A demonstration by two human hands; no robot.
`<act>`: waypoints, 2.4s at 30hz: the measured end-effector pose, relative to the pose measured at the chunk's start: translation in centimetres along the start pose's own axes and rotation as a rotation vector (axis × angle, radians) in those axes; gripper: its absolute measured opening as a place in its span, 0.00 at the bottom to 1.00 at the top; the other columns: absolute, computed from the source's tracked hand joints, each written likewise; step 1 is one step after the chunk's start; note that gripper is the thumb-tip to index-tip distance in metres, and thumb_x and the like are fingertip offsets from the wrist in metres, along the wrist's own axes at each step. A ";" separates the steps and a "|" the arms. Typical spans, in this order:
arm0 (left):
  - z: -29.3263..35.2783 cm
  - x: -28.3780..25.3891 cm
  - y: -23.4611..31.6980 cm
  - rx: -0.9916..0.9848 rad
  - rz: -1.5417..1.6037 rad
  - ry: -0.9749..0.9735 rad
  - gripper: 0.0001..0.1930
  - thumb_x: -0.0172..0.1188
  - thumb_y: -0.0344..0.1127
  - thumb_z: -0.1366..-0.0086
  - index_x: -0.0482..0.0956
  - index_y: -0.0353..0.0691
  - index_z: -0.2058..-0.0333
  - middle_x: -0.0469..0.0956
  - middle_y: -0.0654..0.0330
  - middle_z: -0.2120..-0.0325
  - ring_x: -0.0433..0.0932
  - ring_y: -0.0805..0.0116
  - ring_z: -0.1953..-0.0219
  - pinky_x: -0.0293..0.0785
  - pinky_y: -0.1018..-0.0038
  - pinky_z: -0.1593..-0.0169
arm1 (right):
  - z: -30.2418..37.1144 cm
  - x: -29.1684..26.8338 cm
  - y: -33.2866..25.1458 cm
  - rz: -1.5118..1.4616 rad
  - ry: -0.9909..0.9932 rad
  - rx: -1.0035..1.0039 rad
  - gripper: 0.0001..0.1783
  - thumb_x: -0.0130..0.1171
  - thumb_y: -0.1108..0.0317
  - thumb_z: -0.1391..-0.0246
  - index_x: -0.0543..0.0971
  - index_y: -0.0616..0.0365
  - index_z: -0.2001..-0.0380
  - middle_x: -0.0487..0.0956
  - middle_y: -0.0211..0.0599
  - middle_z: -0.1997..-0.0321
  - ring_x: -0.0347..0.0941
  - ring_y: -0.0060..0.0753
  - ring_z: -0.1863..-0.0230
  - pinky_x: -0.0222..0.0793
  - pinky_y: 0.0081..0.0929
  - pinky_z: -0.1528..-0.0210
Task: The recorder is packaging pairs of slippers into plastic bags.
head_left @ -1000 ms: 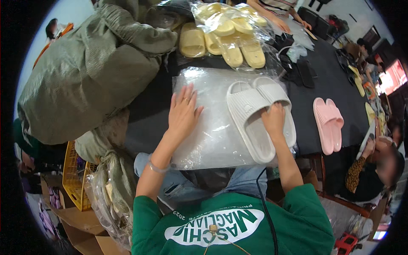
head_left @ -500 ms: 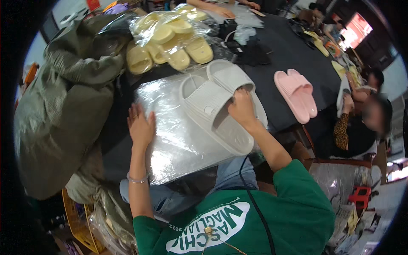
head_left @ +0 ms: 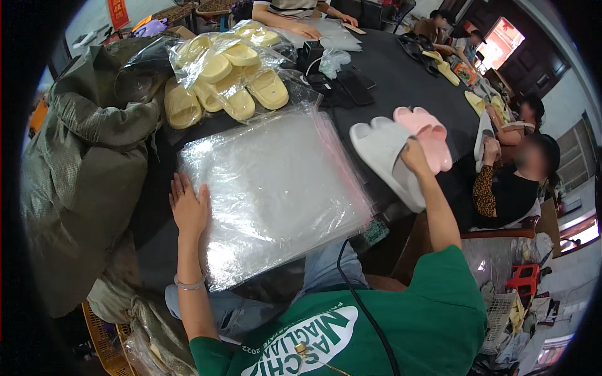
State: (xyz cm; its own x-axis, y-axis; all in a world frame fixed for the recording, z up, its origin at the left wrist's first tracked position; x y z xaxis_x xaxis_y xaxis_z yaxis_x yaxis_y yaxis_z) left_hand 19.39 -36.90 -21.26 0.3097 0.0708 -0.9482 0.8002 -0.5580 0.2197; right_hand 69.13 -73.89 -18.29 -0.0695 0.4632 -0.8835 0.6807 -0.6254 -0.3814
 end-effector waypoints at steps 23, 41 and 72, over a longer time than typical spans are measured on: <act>2.5 -4.1 2.9 0.195 0.241 0.063 0.30 0.48 0.47 0.33 0.58 0.33 0.39 0.53 0.45 0.36 0.51 0.49 0.34 0.47 0.56 0.34 | -4.1 0.4 -10.8 -0.071 0.485 -0.344 0.20 0.48 0.76 0.50 0.74 0.61 0.52 0.71 0.47 0.43 0.64 0.49 0.41 0.56 0.40 0.38; 3.7 -0.7 3.3 0.361 0.223 0.108 0.28 0.45 0.49 0.33 0.63 0.36 0.41 0.58 0.49 0.38 0.55 0.52 0.35 0.49 0.59 0.34 | -16.0 15.1 -38.2 -0.290 -0.078 -0.467 0.20 0.48 0.56 0.42 0.78 0.64 0.61 0.80 0.54 0.63 0.76 0.52 0.58 0.68 0.40 0.55; 3.1 -1.9 3.3 0.304 0.349 0.067 0.19 0.51 0.34 0.38 0.72 0.37 0.48 0.71 0.48 0.46 0.70 0.52 0.46 0.68 0.63 0.45 | 1.9 -18.8 -42.7 -0.951 -0.033 -1.382 0.16 0.36 0.59 0.34 0.68 0.60 0.67 0.58 0.64 0.35 0.51 0.58 0.32 0.53 0.51 0.35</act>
State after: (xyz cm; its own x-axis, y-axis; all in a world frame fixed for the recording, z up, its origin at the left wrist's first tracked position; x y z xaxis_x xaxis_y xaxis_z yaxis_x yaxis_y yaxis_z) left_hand 19.88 -41.44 -19.38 0.5737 -0.1167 -0.8107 0.4586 -0.7743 0.4359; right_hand 40.02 -57.11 14.09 -0.8073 0.3028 -0.5065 0.4753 0.8423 -0.2542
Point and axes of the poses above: each hand's wrist, its own z-axis away from the middle knuckle, its own x-axis out of the palm, y = z × x, the point moved 3 cm from there along -z, towards the middle knuckle
